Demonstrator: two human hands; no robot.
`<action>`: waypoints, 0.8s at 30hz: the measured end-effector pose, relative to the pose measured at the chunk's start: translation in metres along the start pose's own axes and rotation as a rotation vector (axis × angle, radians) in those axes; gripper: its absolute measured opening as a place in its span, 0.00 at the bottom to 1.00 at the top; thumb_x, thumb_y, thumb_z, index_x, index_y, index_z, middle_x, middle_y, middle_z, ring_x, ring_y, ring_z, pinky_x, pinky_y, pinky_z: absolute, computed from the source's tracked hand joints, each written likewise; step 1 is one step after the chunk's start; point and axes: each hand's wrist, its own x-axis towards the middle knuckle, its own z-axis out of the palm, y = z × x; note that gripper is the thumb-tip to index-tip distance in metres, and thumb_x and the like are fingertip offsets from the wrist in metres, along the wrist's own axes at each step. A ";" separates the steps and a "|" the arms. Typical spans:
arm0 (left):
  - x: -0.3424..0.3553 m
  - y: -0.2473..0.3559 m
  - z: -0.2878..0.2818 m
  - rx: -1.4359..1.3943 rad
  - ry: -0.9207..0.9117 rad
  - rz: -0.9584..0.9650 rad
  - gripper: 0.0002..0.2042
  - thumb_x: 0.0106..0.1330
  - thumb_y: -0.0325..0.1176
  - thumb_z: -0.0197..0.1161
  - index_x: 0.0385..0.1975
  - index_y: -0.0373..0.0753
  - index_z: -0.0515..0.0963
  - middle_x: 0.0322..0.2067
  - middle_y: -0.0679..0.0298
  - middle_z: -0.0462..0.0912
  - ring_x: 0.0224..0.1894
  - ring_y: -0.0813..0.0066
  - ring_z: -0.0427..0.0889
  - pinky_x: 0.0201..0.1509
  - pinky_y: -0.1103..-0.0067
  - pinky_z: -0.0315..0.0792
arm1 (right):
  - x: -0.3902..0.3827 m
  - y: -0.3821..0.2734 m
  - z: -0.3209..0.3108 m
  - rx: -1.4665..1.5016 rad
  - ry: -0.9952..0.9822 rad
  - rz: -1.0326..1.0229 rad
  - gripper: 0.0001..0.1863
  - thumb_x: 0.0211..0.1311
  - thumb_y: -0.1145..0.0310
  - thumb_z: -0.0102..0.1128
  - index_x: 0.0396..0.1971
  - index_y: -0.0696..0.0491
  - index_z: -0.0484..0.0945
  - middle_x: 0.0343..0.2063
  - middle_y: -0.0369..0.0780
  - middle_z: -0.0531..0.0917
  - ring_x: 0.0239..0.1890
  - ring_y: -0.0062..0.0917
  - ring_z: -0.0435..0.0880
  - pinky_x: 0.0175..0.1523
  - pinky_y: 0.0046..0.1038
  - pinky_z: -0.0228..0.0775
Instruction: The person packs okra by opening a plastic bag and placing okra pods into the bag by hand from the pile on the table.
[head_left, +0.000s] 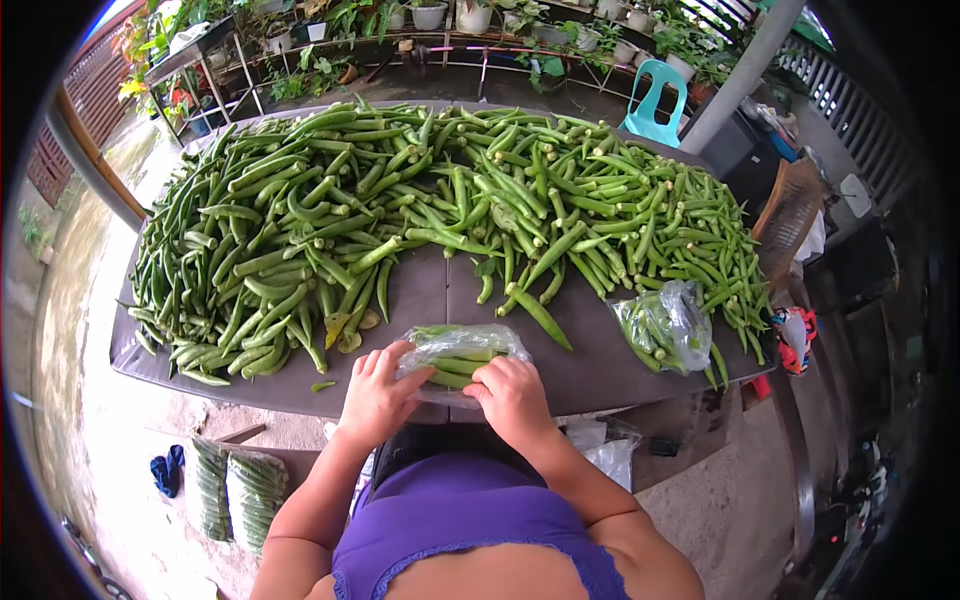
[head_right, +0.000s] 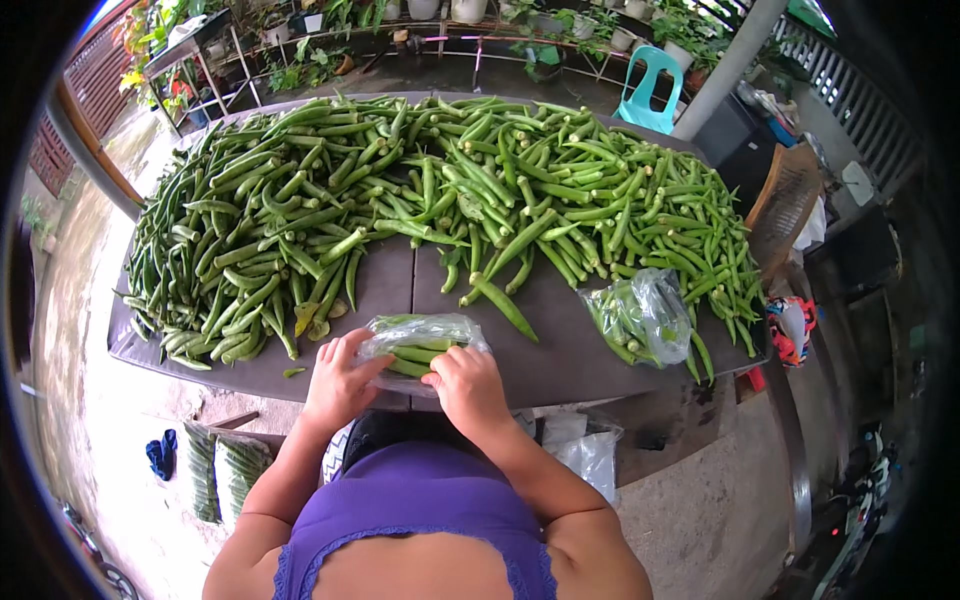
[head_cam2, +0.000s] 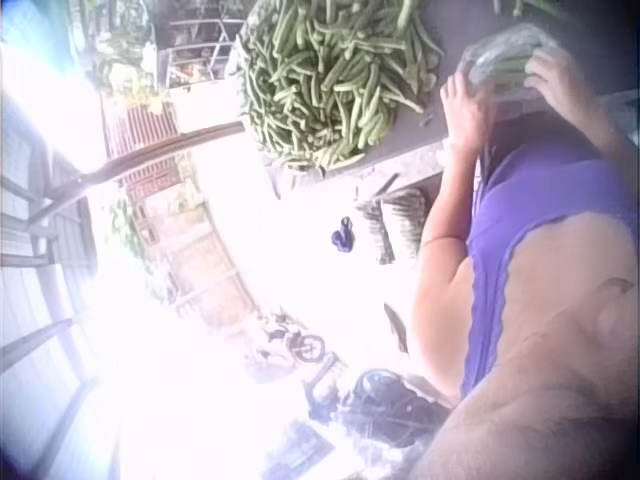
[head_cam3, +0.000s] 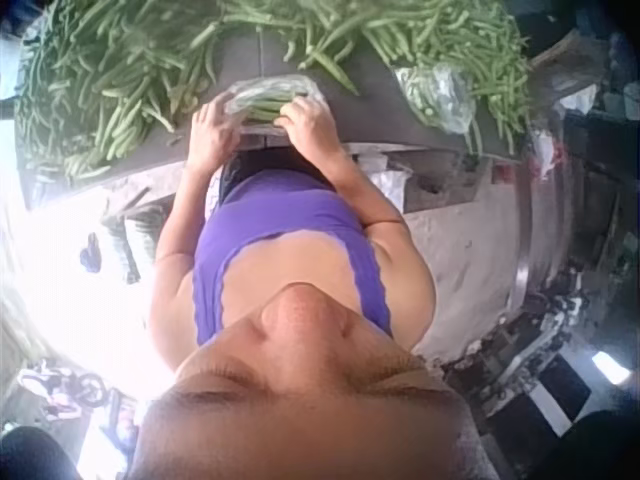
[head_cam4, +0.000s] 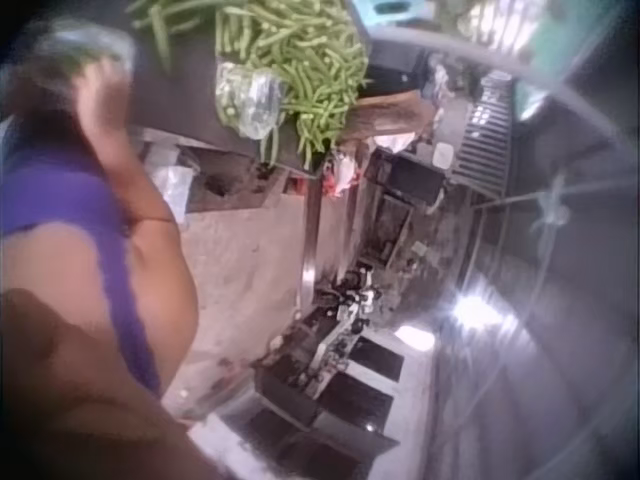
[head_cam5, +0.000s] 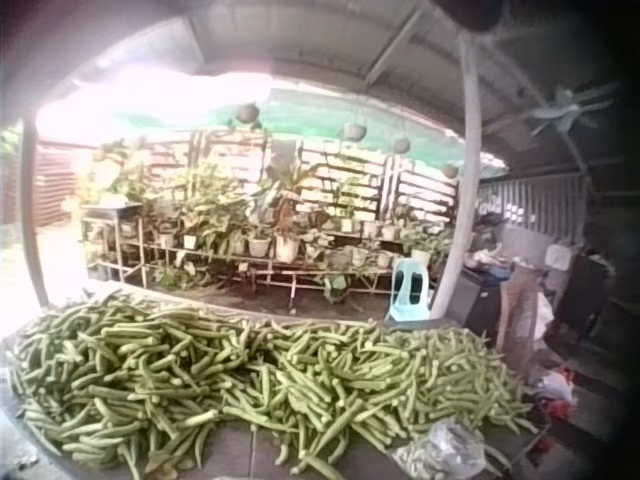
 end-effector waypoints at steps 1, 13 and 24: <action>0.002 -0.005 0.005 0.029 0.081 0.071 0.22 0.45 0.31 0.70 0.45 0.51 0.84 0.54 0.61 0.74 0.50 0.62 0.75 0.53 0.65 0.67 | 0.000 0.000 0.001 -0.005 0.006 0.001 0.10 0.50 0.68 0.73 0.26 0.53 0.79 0.27 0.37 0.79 0.34 0.36 0.80 0.38 0.39 0.67; 0.014 -0.003 0.021 0.034 0.132 0.081 0.17 0.41 0.28 0.68 0.36 0.47 0.85 0.46 0.62 0.78 0.50 0.59 0.76 0.58 0.62 0.65 | 0.009 0.011 -0.015 0.098 -0.023 -0.022 0.10 0.53 0.67 0.73 0.33 0.52 0.82 0.31 0.40 0.81 0.35 0.35 0.80 0.41 0.37 0.71; 0.018 0.015 -0.012 -0.192 -0.133 -0.074 0.25 0.49 0.35 0.73 0.51 0.42 0.82 0.52 0.59 0.76 0.52 0.56 0.77 0.56 0.63 0.71 | 0.064 0.189 -0.052 -0.536 0.160 0.528 0.14 0.51 0.67 0.74 0.38 0.52 0.83 0.42 0.42 0.83 0.48 0.42 0.81 0.52 0.43 0.73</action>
